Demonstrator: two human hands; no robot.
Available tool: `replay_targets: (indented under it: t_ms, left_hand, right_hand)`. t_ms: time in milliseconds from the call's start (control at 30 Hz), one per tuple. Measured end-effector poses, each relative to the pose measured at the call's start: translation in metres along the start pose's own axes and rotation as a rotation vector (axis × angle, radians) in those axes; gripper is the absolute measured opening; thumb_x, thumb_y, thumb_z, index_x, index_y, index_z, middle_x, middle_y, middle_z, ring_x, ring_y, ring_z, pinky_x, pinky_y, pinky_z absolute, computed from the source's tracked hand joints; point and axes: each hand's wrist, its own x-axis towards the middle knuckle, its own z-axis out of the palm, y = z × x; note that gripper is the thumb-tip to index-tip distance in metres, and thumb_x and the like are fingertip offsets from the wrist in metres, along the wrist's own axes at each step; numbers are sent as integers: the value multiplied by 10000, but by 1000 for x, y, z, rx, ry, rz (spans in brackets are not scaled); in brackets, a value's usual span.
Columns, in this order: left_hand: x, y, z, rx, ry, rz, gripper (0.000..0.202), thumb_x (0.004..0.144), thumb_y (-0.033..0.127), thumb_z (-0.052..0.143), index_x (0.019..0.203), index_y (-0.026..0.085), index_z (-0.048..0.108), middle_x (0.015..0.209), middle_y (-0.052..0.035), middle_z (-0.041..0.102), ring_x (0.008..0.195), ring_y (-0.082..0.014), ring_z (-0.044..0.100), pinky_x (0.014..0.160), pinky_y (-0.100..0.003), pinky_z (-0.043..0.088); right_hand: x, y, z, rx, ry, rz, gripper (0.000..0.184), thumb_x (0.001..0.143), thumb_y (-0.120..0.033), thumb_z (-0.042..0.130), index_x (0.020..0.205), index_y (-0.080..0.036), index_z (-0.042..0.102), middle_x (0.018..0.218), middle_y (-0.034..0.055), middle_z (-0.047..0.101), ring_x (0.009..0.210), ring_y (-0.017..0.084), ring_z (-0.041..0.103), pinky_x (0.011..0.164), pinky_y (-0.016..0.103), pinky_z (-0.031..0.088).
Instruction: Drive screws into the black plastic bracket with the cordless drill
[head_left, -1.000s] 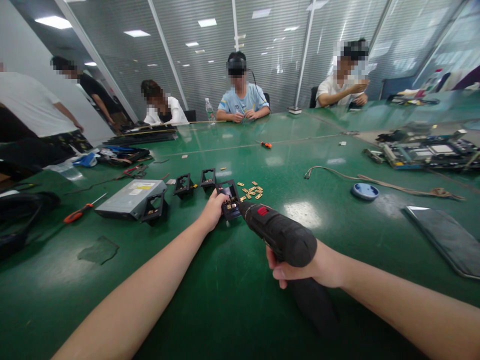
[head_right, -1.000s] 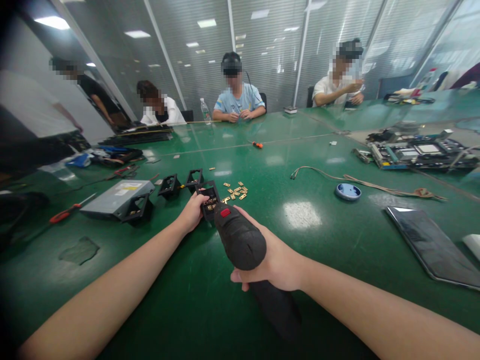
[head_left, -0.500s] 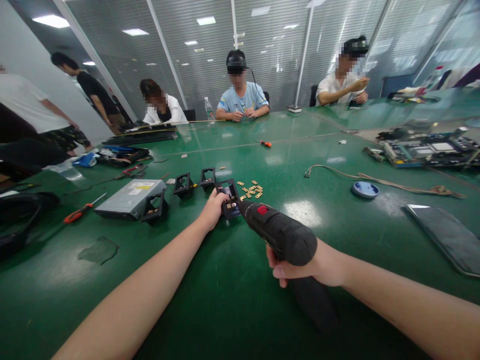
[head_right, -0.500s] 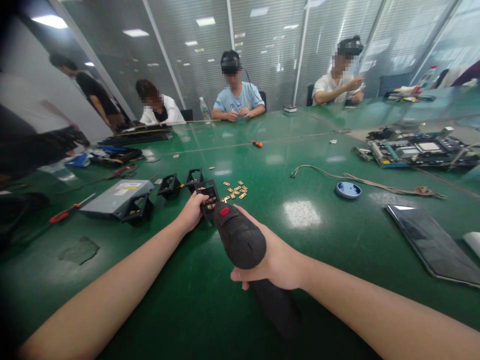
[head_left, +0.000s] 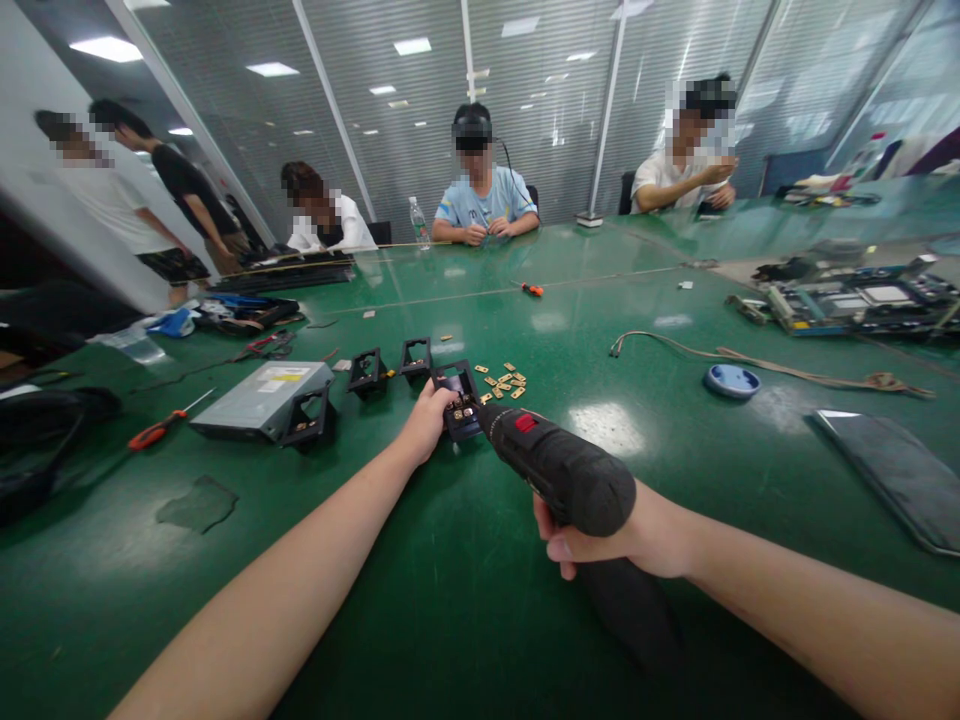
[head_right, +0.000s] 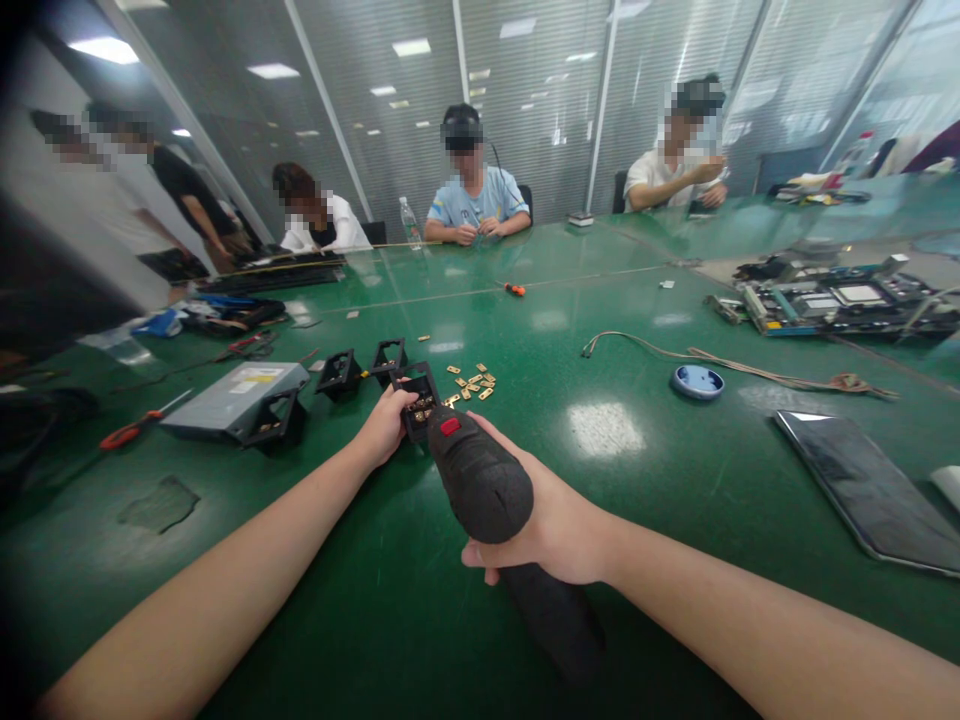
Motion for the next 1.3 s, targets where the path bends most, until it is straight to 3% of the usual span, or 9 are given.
replay_targets:
  t_ms: [133,567,1033,1300]
  left_hand:
    - [2,-2,-1,5,0,10,455,677,351,683,1108,245,583,874,13,684,802,-210,683,725,-334,567]
    - [-2,1,1,-5,7,12,418,678,347,701,1067,242,590,862,17,672,777,-199,678,724,-334,581]
    - [3,-5,-3,-10,-4,13,453,684,351,694,1113,242,596,890,3,686,819,-220,695,762,-363,579]
    - [3,-5,-3,-10,9,18,441,686,348,695,1102,235,604,912,1,700,829,-210,687,749,-338,568]
  right_hand:
    - [0,1,-1,-19,10,18,776,748,-177,949,1427,-192,575,849,-33,676,631,140,707,596,290,633]
    - [0,3,-1,-7,-7,12,599,745,-194,958,1262,-172,655,830,-26,673,642,147,707,614,302,638]
    - [-2,9,-2,26,13,45,801,723,-216,982,1419,-206,586,838,-24,684,656,154,705,627,311,632]
    - [-1,6,0,5,0,16,692,735,-208,964,1344,-213,635,835,-29,658,671,157,696,627,310,631]
